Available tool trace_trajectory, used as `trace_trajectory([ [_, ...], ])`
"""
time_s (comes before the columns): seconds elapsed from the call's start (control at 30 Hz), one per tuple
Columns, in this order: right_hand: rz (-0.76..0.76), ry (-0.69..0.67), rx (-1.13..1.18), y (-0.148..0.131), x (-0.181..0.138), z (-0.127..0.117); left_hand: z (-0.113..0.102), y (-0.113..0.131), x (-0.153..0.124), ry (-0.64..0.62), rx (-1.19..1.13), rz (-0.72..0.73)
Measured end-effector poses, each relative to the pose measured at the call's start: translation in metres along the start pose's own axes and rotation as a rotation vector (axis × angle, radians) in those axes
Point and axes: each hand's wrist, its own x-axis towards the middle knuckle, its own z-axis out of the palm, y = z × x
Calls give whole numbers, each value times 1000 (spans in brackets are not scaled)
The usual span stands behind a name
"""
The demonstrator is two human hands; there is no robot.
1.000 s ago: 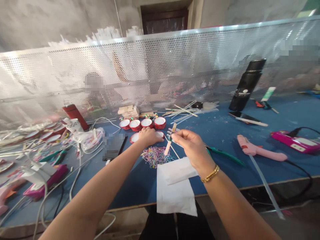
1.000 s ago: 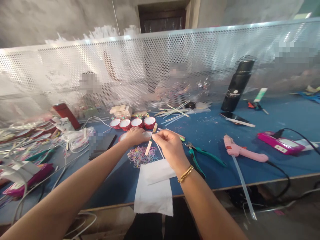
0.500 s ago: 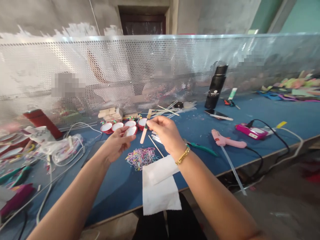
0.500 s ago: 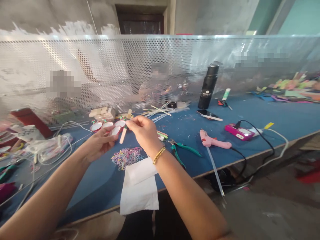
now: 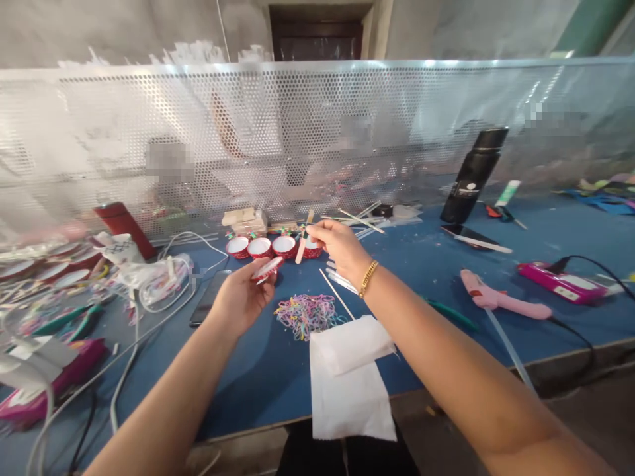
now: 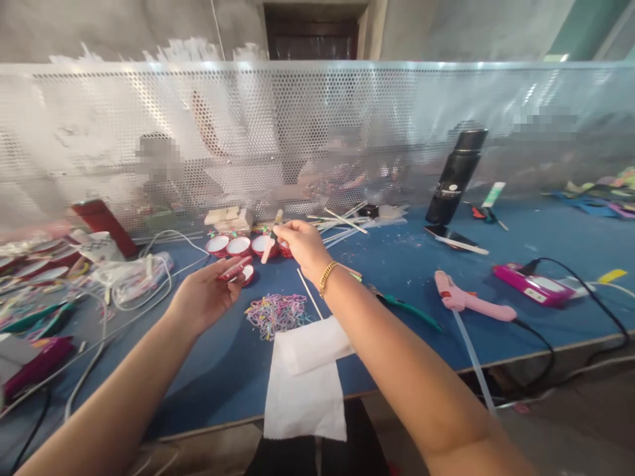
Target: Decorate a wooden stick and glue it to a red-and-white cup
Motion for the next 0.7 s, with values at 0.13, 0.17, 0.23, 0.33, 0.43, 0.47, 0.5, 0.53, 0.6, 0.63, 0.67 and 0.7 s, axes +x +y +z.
trace_trajectory([
  [0.13,-33,-7,-73,18,-3,-4,-4,-12,-3,6,100,94],
  [0.17,-44,0,-88,21,-4,-5,-5,-14,-4,-12,146,141],
  [0.23,-56,15,-100,25,-6,-7,-6,-19,-5,-41,239,249],
  [0.33,-83,20,-93,24,-9,-9,-8,-23,-4,-49,376,357],
  [0.43,-144,0,-116,21,-13,-9,-9,-25,-4,-75,507,342],
  [0.47,-168,-6,-138,19,-14,-10,-9,-25,-4,-87,537,337],
  [0.5,-193,-10,-168,18,-15,-10,-9,-25,-5,-99,559,336],
  [0.53,-218,-11,-203,17,-16,-10,-9,-25,-5,-108,572,338],
  [0.6,-262,-13,-274,16,-18,-10,-9,-25,-6,-122,582,345],
  [0.63,-277,-14,-303,15,-18,-10,-9,-25,-6,-131,584,343],
  [0.67,-287,-18,-322,15,-19,-10,-9,-25,-6,-143,586,338],
  [0.7,-294,-24,-336,15,-20,-9,-9,-25,-5,-153,584,333],
])
